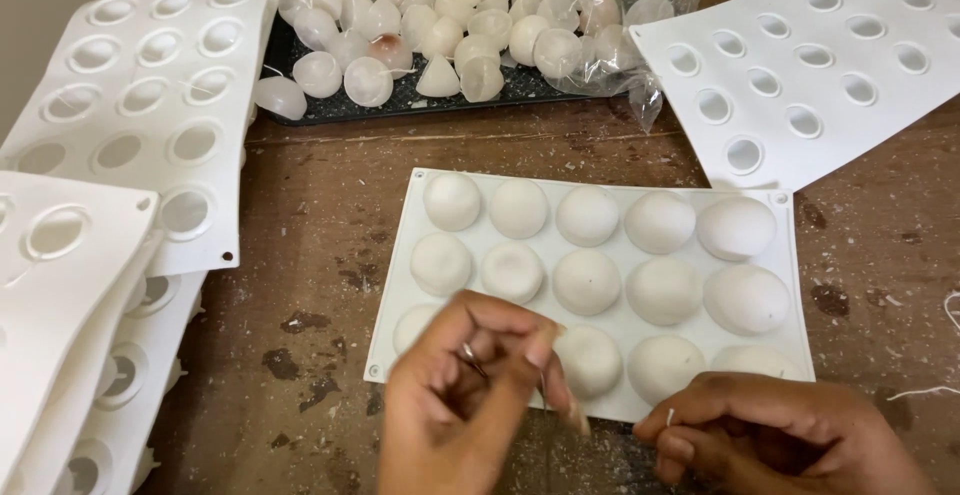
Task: Inserting wicks and preparing silicone molds for candle making.
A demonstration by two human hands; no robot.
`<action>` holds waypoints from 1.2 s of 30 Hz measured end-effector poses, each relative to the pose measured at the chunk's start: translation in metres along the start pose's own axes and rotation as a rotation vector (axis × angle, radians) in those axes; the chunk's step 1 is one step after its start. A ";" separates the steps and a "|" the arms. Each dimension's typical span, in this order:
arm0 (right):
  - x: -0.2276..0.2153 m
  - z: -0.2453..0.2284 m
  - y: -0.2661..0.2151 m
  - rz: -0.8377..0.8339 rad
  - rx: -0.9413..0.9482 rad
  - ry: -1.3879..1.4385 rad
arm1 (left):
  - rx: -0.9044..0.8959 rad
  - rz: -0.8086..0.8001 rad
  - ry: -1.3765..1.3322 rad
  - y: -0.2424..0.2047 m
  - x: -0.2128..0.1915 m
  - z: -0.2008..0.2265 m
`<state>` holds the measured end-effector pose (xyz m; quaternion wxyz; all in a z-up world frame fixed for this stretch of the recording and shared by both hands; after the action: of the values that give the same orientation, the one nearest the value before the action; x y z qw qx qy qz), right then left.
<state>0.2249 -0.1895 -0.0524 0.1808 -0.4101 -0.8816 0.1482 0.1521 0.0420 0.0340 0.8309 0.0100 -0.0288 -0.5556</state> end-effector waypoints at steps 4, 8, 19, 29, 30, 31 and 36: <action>0.007 0.000 -0.002 0.066 0.087 -0.002 | -0.373 -0.109 0.123 -0.020 0.031 -0.037; 0.019 0.000 -0.001 -0.071 0.075 0.047 | -0.323 -0.196 0.191 -0.028 0.046 -0.034; 0.026 -0.004 0.000 0.005 0.173 -0.116 | -0.192 -0.165 0.250 -0.025 0.037 -0.034; 0.007 0.022 0.002 -0.106 0.230 0.452 | -0.103 -0.176 0.238 -0.019 0.032 -0.043; 0.001 0.027 0.001 -0.107 0.222 0.452 | -0.119 -0.200 0.170 -0.017 0.035 -0.046; -0.015 0.027 -0.004 -0.104 0.215 0.455 | -0.119 -0.210 0.169 -0.015 0.037 -0.047; -0.097 0.030 -0.027 -0.106 0.183 0.459 | -0.196 -0.308 -0.101 -0.007 0.049 -0.058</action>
<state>0.2520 -0.2852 -0.0873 0.4199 -0.3683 -0.8206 0.1208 0.1681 -0.0067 -0.0223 0.7304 -0.0946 -0.0145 -0.6763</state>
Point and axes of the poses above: each hand's wrist, its own y-axis towards the middle knuckle, its own x-axis out of the palm, z = x × y, the point moved 9 cm from there along y, towards the middle knuckle, and after that the axes turned 15 degrees about y, right-handed, at the moved point
